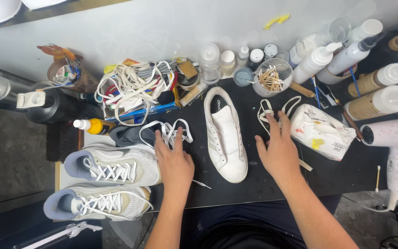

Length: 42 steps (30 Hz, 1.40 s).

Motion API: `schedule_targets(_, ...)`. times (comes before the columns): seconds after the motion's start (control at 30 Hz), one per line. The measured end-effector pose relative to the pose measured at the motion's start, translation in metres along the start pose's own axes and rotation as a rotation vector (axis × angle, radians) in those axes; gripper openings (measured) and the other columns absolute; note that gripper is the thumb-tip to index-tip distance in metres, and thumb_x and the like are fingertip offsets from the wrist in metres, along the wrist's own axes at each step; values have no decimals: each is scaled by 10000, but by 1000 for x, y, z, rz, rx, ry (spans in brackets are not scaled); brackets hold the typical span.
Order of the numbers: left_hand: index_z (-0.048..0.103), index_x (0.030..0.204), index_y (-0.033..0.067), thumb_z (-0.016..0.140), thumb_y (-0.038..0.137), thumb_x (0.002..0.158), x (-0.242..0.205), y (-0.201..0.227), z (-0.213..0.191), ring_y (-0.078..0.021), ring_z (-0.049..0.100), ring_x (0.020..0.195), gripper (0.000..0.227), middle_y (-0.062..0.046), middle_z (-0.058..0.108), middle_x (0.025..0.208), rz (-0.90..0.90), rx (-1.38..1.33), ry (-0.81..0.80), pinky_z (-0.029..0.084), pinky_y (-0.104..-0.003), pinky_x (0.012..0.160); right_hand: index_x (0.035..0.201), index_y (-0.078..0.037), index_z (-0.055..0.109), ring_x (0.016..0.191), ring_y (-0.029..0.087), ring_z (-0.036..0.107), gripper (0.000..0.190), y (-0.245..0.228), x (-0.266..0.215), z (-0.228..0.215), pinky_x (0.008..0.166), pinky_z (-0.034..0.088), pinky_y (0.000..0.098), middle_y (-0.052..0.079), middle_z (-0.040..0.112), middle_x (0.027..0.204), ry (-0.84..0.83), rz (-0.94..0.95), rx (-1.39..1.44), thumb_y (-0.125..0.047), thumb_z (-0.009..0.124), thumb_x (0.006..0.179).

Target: The person laces a pair of white sneakers by threading the laces through the eyelets and tying them. They handle the shoes and laces by hand, adjusting the tension and positioning of the laces throughout the process.

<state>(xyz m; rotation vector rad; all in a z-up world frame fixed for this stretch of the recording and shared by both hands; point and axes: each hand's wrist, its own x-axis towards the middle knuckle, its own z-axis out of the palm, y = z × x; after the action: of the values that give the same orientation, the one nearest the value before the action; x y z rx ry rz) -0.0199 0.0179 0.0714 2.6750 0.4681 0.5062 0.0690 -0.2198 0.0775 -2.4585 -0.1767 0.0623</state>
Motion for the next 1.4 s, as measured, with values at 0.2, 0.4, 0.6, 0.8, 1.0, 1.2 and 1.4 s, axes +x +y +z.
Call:
schedule_targets(0.2,679,1203,77,680,7,813,13,-9,31,-425,600,1152,396,-225,557,1349,-182,12,-237,533,-488,905,1317,-19,613,1006,402,665,516,28,1,27,780,568,443,217,469,1431,165,-275,-247,-234,735,863)
schedule_targets(0.4,738,1004,42,737,19,746,46,-22,-30,-313,721,910,260,-141,733,1020,14,-446,-63,566,-384,769,1103,-127,719,896,247,694,140,46,-9,45,698,553,362,52,642,1115,255,-336,-201,-124,710,963)
schedule_targets(0.6,730,1144,43,725,-59,958,127,-32,-113,-226,694,1067,211,-101,672,1146,238,-363,501,568,-308,918,1105,-42,682,627,164,585,163,46,-9,45,601,485,312,89,656,1081,258,-286,73,-25,689,942)
schedule_targets(0.8,746,1164,93,734,-54,948,190,-66,-94,-268,721,1080,262,-86,692,1206,254,-301,483,575,-339,937,1126,-10,652,648,100,478,171,58,-11,49,582,407,248,110,604,1054,270,-197,369,46,620,967)
schedule_targets(1.0,771,1149,112,831,93,786,173,-82,-66,-402,582,1160,369,-178,640,1287,154,-21,162,475,-477,957,1139,13,624,809,101,585,130,72,-14,49,725,479,215,97,621,1078,339,-360,424,59,612,1019)
schedule_targets(1.2,750,1175,65,775,52,929,126,-55,-89,-359,608,1203,248,-162,644,1338,120,-40,285,514,-432,977,1119,42,601,833,97,570,92,77,-14,49,743,481,207,130,611,1134,389,-383,634,75,584,1035)
schedule_targets(1.4,721,1104,39,709,38,960,67,7,-72,-222,741,935,144,-110,744,1069,136,-504,66,584,-294,742,1119,37,603,821,86,581,94,65,-11,13,740,489,204,124,631,1143,338,-330,745,98,582,1049)
